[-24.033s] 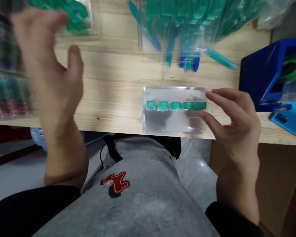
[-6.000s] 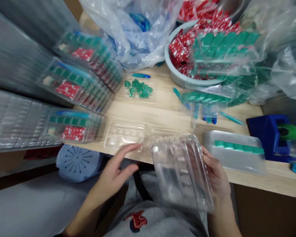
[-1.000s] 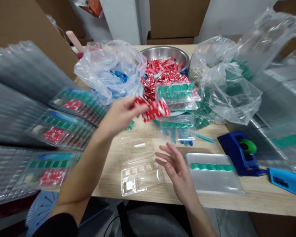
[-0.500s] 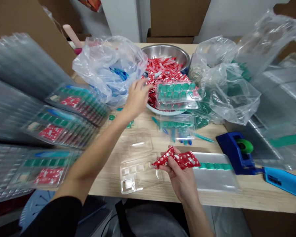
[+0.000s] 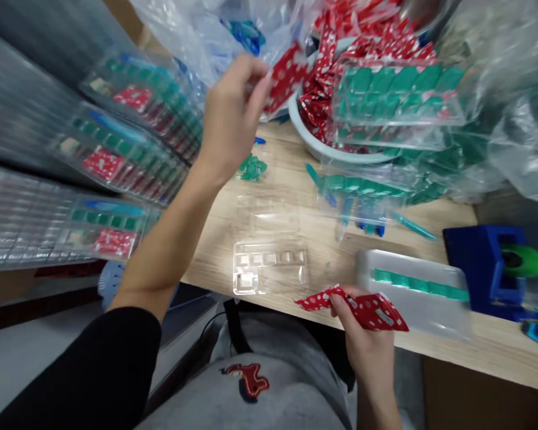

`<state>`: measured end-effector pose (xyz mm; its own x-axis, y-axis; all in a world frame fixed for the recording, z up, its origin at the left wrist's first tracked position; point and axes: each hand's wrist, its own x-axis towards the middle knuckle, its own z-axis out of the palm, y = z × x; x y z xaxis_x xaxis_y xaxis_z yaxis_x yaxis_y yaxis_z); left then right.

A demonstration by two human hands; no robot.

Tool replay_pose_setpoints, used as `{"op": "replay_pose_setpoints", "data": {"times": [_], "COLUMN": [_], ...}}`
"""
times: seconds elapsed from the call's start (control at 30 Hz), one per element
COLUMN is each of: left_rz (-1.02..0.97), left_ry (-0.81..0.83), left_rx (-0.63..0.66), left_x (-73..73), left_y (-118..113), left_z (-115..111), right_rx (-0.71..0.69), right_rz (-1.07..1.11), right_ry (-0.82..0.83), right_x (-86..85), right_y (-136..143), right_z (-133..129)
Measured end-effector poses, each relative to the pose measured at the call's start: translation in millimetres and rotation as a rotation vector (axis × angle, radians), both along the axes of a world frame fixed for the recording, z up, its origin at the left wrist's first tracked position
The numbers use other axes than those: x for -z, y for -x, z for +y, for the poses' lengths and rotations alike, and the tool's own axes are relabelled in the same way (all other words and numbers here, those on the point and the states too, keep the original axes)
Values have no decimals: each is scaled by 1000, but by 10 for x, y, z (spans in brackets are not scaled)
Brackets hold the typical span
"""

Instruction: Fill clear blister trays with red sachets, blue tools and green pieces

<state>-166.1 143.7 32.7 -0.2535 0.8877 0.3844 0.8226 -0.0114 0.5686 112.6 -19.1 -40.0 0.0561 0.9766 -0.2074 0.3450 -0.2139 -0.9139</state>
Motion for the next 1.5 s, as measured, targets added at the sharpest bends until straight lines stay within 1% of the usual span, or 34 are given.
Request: {"op": "replay_pose_setpoints", "data": {"times": [0.07,0.13,0.17,0.23,0.27,0.3,0.37,0.4,0.47,0.53,0.57,0.6,0.63,0.7,0.73,0.77,0.83,0.93,1.03,1.1,1.13,1.2,1.27,1.3,1.33,1.4,1.43,1.47,1.5], "left_rz": [-202,-240,-247,-172,-105,-25,123,172,208,152,85,3,-83,-224,-261,-270,-206,20,212,298,330,367,368,355,336,280,250,220,196], "left_ry": [32,137,219,331,361,370,354,337,298,245,224,222,244,329,370,394,381,301,191,131,104,57,21,15,19,36,40,37,25], "left_rx": [63,123,165,218,231,232,200,168,92,48,75,142,241,440,497,516,485,415,337,310,311,347,420,457,484,497,491,482,469], "left_x": [245,542,683,913,996,1057,1130,1145,1136,1070,1017,957,896,802,782,783,839,984,1091,1121,1125,1119,1100,1088,1076,1050,1040,1031,1026], "left_y": [95,142,138,82,38,-9,-95,-130,-188,-247,-284,-324,-369,-462,-505,-542,-600,-656,-690,-703,-707,-714,-722,-726,-727,-726,-726,-728,-735], "left_z": [-428,-767,-891,-1044,-1081,-1099,-1105,-1106,-1141,-1243,-1320,-1410,-1505,-1688,-1764,-1825,-1904,-1956,-1987,-2001,-2007,-2014,-2019,-2018,-2011,-1964,-1916,-1847,-1756], "right_rx": [0,-15,-26,-46,-53,-56,-45,-29,19,70,92,106,108,63,27,-3,-17,49,42,-2,-22,-48,-64,-91,-170,-373,-442,-478,-484], "right_rz": [-43,-52,-47,-38,-36,-36,-45,-54,-74,-76,-67,-55,-43,-27,-24,-28,-55,-70,9,-22,-97,-358,-693,-847,-980,-1176,-1237,-1266,-1257], "right_ry": [-8,-5,-5,-6,-7,-9,-17,-23,-34,-39,-42,-45,-49,-51,-53,-59,-89,-141,-183,-244,-280,-335,-335,-321,-268,-126,-78,-49,-27], "right_x": [21,37,41,39,36,34,36,41,57,73,79,84,86,86,85,83,75,36,-70,-178,-234,-326,-368,-368,-357,-319,-299,-281,-266], "right_y": [32,88,121,186,216,243,285,301,330,358,373,388,402,421,424,422,395,294,111,-60,-159,-373,-587,-685,-769,-878,-893,-880,-838], "right_z": [-25,-36,-35,-26,-20,-16,-16,-21,-41,-71,-87,-103,-115,-130,-133,-133,-133,-136,-87,30,124,383,710,880,1045,1330,1440,1526,1589]}}
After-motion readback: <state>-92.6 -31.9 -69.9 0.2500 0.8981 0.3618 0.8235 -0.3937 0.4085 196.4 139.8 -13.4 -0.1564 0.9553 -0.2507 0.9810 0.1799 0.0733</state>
